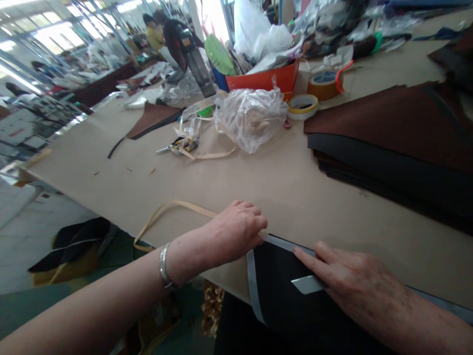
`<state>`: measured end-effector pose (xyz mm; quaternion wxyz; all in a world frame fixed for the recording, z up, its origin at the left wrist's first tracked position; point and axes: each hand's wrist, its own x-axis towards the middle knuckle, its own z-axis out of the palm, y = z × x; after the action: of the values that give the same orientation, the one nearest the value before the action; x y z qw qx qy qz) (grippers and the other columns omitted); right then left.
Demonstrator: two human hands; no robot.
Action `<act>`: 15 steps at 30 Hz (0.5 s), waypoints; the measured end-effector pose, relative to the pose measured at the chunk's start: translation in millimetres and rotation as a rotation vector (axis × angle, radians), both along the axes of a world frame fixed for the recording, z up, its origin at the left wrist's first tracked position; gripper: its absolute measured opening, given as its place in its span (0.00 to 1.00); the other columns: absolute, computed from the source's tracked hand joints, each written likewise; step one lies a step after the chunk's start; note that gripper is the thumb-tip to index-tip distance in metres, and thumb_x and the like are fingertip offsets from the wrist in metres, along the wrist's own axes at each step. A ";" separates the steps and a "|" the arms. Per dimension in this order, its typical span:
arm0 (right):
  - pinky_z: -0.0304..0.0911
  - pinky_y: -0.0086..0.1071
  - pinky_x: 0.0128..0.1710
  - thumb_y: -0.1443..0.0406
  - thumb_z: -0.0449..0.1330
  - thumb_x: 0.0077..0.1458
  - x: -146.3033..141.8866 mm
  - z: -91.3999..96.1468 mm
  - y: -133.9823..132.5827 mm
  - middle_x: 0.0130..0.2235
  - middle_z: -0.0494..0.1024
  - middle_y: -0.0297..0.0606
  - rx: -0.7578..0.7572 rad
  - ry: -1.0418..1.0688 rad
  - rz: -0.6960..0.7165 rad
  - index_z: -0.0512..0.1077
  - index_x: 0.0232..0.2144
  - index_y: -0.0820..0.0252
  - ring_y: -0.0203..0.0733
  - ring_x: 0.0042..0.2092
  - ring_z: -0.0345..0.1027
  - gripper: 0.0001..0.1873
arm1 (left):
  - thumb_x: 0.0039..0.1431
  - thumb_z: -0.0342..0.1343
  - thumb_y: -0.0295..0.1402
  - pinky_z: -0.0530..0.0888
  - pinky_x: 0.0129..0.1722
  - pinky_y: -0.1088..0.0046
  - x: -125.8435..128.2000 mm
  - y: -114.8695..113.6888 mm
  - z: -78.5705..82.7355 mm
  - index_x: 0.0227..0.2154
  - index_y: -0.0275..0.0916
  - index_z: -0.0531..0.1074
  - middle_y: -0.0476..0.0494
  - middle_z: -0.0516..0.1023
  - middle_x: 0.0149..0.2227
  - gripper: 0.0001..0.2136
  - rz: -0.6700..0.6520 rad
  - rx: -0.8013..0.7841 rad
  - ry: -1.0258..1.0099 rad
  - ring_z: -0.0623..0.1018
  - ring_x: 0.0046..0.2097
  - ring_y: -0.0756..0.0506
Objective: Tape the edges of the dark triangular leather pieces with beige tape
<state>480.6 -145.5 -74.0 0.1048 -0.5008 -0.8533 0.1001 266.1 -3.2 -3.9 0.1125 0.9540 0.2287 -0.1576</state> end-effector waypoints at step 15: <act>0.60 0.32 0.23 0.80 0.48 0.47 0.1 1.4 0.0 0.35 0.71 0.36 -0.009 -0.004 -0.005 0.64 0.55 0.57 0.39 0.28 0.68 0.33 | 0.52 0.51 0.33 0.57 0.22 0.73 8.3 8.2 5.7 0.29 0.40 0.74 0.47 0.73 0.23 0.07 0.335 -0.265 0.159 0.65 0.22 0.51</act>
<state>480.7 -145.6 -72.6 0.1009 -0.5037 -0.8518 0.1026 274.4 5.1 1.8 0.2429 0.8641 0.3696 -0.2402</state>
